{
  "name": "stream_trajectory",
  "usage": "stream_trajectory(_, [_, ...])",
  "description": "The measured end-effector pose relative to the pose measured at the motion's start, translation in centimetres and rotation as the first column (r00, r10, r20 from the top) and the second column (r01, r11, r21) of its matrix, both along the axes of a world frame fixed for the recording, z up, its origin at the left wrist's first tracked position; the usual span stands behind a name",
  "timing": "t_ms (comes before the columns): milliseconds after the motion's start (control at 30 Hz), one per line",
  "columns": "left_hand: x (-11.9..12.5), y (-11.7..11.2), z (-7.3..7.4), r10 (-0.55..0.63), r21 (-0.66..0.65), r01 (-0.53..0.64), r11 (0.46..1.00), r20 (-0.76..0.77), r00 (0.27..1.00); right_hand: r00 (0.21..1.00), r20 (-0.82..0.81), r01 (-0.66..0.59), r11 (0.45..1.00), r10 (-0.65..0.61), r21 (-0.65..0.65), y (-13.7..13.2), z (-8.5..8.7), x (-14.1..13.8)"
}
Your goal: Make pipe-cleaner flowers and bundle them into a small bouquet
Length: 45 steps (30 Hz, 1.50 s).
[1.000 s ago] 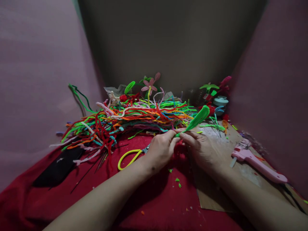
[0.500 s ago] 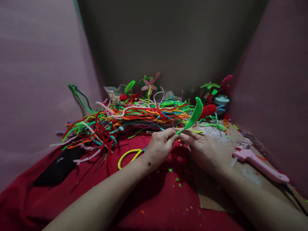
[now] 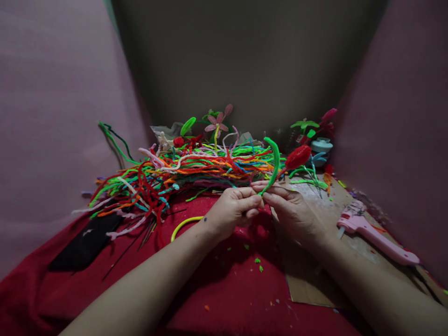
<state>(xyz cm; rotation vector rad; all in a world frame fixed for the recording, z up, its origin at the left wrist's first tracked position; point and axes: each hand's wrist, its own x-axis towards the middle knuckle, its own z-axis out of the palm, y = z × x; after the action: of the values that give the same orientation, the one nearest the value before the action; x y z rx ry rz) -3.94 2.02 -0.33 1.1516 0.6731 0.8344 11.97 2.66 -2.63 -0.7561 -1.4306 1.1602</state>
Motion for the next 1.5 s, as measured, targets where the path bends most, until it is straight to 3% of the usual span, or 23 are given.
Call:
stream_trajectory(167, [-0.5, 0.3, -0.2, -0.217, -0.121, 0.236, 0.964, 0.149, 0.965, 0.979, -0.157, -0.148, 0.983, 0.13, -0.107, -0.1, 0.0, -0.2])
stream_trajectory(233, [-0.4, 0.3, -0.1, -0.185, -0.069, 0.189, 0.98, 0.068, 0.98, 0.979, -0.167, -0.141, 0.981, 0.118, -0.131, -0.2, 0.1, -0.4])
stream_trajectory(300, [-0.1, 0.2, 0.0, -0.019, 0.132, 0.037, 0.991, -0.131, 0.991, 0.98, -0.175, -0.122, 0.983, 0.097, -0.138, -0.3, 0.1, -0.6])
stream_trajectory(333, [0.1, 0.1, -0.1, 0.11, 0.287, -0.04, 0.957, -0.233, 0.966, 0.98, -0.181, -0.108, 0.985, 0.082, -0.134, -0.4, 0.1, -0.7])
stream_trajectory(400, [0.3, -0.1, -0.4, 0.381, 0.599, -0.106, 0.794, -0.354, 0.854, 0.983, -0.181, -0.06, 0.99, 0.036, -0.13, -0.5, 0.1, -0.9])
stream_trajectory(467, [0.4, -0.4, -0.9, 0.557, 0.789, -0.026, 0.614, -0.409, 0.723, 0.988, -0.151, 0.002, 0.989, -0.024, -0.146, -0.7, 0.2, -1.2])
stream_trajectory(500, [0.4, -0.6, -1.2, 0.608, 0.83, 0.046, 0.556, -0.443, 0.659, 0.99, -0.133, 0.032, 0.987, -0.054, -0.158, -0.8, 0.4, -1.3])
stream_trajectory(567, [0.4, -0.7, -1.8, 0.67, 0.853, 0.169, 0.495, -0.498, 0.55, 0.991, -0.093, 0.077, 0.979, -0.096, -0.187, -1.2, 0.7, -1.5])
stream_trajectory(633, [0.3, -0.7, -2.2, 0.686, 0.853, 0.198, 0.483, -0.509, 0.519, 0.99, -0.066, 0.108, 0.973, -0.124, -0.203, -1.5, 1.0, -1.7])
stream_trajectory(700, [0.3, -0.5, -2.2, 0.666, 0.859, 0.121, 0.498, -0.467, 0.582, 0.99, -0.057, 0.116, 0.971, -0.13, -0.209, -1.5, 1.1, -1.7])
stream_trajectory(767, [0.4, -0.4, -2.0, 0.619, 0.839, 0.009, 0.545, -0.409, 0.671, 0.991, -0.076, 0.088, 0.972, -0.107, -0.219, -1.4, 0.8, -1.7])
stream_trajectory(933, [0.6, -0.3, -1.0, 0.498, 0.683, -0.174, 0.709, -0.31, 0.81, 0.99, -0.137, -0.008, 0.979, -0.02, -0.203, -0.9, -0.3, -1.4])
stream_trajectory(1067, [0.7, -0.3, -0.4, 0.369, 0.478, -0.225, 0.849, -0.232, 0.9, 0.994, -0.107, 0.007, 0.991, -0.021, -0.13, -0.9, -0.1, -1.3])
stream_trajectory(1167, [0.8, -0.4, -0.1, 0.294, 0.301, -0.237, 0.924, -0.157, 0.943, 0.997, -0.073, 0.019, 0.993, -0.028, -0.118, -1.0, 0.2, -1.1])
stream_trajectory(1300, [0.8, -0.5, 0.0, 0.215, 0.119, -0.205, 0.971, -0.072, 0.974, 0.999, -0.046, -0.001, 0.99, -0.006, -0.139, -0.9, 0.5, -0.9])
stream_trajectory(1500, [0.2, 0.1, -0.6, -0.012, -0.117, 0.027, 0.993, 0.12, 0.993, 0.988, -0.146, -0.086, 0.975, 0.056, -0.205, -0.6, 0.5, -0.7])
